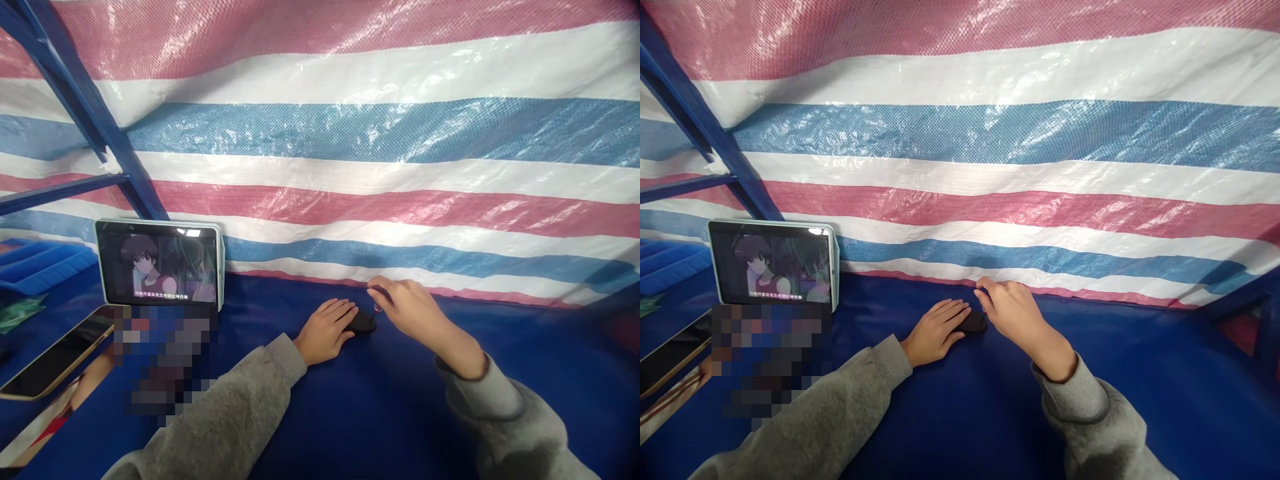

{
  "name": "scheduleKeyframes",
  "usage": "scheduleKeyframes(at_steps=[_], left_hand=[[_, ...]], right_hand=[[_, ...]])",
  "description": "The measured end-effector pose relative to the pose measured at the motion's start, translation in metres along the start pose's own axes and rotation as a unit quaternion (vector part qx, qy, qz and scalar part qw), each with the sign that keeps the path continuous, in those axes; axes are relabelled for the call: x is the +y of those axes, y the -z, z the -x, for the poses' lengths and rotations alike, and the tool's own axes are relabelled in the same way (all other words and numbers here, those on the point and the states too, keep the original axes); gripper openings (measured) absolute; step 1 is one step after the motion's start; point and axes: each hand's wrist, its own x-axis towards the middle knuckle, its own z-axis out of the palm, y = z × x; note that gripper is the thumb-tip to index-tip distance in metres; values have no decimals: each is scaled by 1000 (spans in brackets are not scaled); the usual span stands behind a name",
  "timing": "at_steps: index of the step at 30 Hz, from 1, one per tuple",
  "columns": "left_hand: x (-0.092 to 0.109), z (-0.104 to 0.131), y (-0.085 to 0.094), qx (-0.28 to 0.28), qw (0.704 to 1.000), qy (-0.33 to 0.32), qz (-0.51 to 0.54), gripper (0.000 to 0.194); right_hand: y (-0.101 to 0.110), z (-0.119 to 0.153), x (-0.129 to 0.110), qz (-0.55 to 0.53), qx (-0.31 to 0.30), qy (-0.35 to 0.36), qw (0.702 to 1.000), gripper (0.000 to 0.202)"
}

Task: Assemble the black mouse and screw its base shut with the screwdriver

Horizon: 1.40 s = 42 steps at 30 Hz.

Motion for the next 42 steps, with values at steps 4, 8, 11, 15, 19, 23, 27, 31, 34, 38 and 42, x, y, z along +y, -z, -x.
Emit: scheduleKeyframes(at_steps=[4, 8, 11, 15, 19, 23, 27, 31, 34, 38, 42], left_hand=[[-1, 0, -1, 3, 1000, -1, 2, 46], [-1, 1, -2, 5, 1000, 0, 4, 46], [-1, 1, -2, 6, 1000, 0, 3, 46], [-2, 1, -3, 8, 1000, -1, 4, 46], [-2, 1, -2, 11, 1000, -2, 4, 47], [-2, 1, -2, 8, 1000, -3, 3, 46], [-2, 1, -2, 8, 1000, -2, 2, 46], [-1, 1, -1, 7, 1000, -3, 3, 46], [-1, 1, 0, 8, 1000, 1, 4, 45], [-1, 1, -1, 8, 1000, 2, 6, 45], [-1, 1, -1, 4, 1000, 3, 5, 45]], right_hand=[[-1, 1, 1, -22, 6, 1, 1000, 29], [-3, 1, 2, -33, 15, 12, 999, 31], [-3, 1, 2, -39, 11, 12, 999, 32], [-2, 1, 1, -38, 14, 7, 999, 32], [-1, 0, 2, -30, 7, -6, 1000, 31], [-3, -1, 3, -14, -3, -18, 1000, 35], [-3, -1, 2, 13, -5, -24, 1000, 37], [1, 0, -2, 17, -16, -37, 999, 32], [3, 1, -5, -18, -18, -32, 999, 20], [0, 2, -5, -60, -14, -12, 998, 23], [-4, 0, 0, -36, -7, -6, 999, 24]])
